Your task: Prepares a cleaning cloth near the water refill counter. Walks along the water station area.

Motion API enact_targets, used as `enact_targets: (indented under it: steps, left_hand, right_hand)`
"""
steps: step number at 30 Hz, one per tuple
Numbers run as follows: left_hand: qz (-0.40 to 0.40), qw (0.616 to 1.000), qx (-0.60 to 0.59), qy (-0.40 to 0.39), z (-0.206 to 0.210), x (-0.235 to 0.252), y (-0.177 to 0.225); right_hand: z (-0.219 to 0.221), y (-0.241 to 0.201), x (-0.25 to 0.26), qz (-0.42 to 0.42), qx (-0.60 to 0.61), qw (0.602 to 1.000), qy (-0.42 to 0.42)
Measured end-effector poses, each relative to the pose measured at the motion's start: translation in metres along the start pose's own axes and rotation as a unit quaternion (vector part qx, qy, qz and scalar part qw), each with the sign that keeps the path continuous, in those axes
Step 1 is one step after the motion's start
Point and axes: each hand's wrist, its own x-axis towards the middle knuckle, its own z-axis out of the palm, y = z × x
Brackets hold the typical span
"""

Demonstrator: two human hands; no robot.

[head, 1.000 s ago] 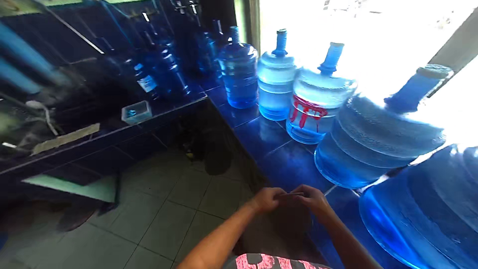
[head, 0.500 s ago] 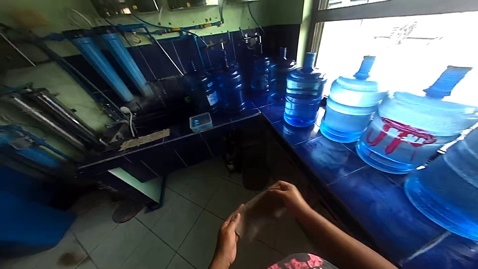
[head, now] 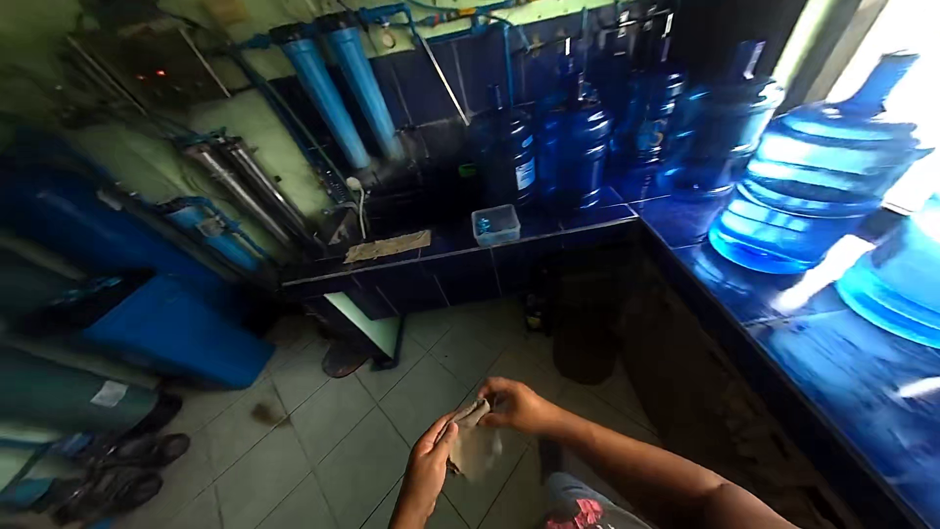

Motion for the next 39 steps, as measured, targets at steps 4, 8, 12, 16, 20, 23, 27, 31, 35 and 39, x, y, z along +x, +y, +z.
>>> enact_targets:
  steps: [4, 8, 12, 16, 20, 23, 27, 31, 35, 39]
  left_hand:
    - [-0.033, 0.995, -0.015, 0.092, 0.008, 0.081, -0.009]
    - [0.041, 0.985, -0.080, 0.146, 0.026, 0.176, 0.000]
    - [0.209, 0.953, 0.031, 0.217, 0.000, 0.279, 0.031]
    - [0.371, 0.908, 0.170, 0.094, -0.003, 0.349, 0.066]
    - [0.399, 0.913, 0.068, -0.049, 0.015, 0.403, 0.050]
    - [0.249, 0.943, -0.208, 0.073, 0.016, 0.453, 0.039]
    - [-0.114, 0.878, -0.435, 0.161, -0.007, 0.549, 0.071]
    - [0.200, 0.978, -0.046, -0.044, -0.051, 0.652, 0.072]
    - [0.431, 0.866, 0.155, -0.200, -0.070, 0.740, 0.084]
    - [0.214, 0.958, -0.167, -0.095, -0.081, 0.829, 0.103]
  right_hand:
    - [-0.003, 0.030, 0.084, 0.019, -0.016, 0.999, 0.035]
    - [-0.017, 0.027, 0.167, -0.060, -0.071, 0.996, 0.001]
    - [-0.090, 0.028, 0.248, 0.009, 0.166, 0.971, -0.170]
    - [-0.145, 0.053, 0.316, 0.234, 0.364, 0.883, -0.180]
    - [-0.168, 0.080, 0.373, 0.237, 0.548, 0.800, -0.065]
    - [-0.181, 0.083, 0.416, 0.162, 0.582, 0.788, 0.120]
    - [-0.204, 0.110, 0.478, 0.054, 0.452, 0.875, 0.166]
    - [-0.243, 0.143, 0.548, 0.176, 0.429, 0.881, 0.093]
    - [-0.251, 0.135, 0.631, 0.185, 0.514, 0.796, 0.262]
    - [-0.278, 0.109, 0.722, -0.013, 0.295, 0.875, 0.384]
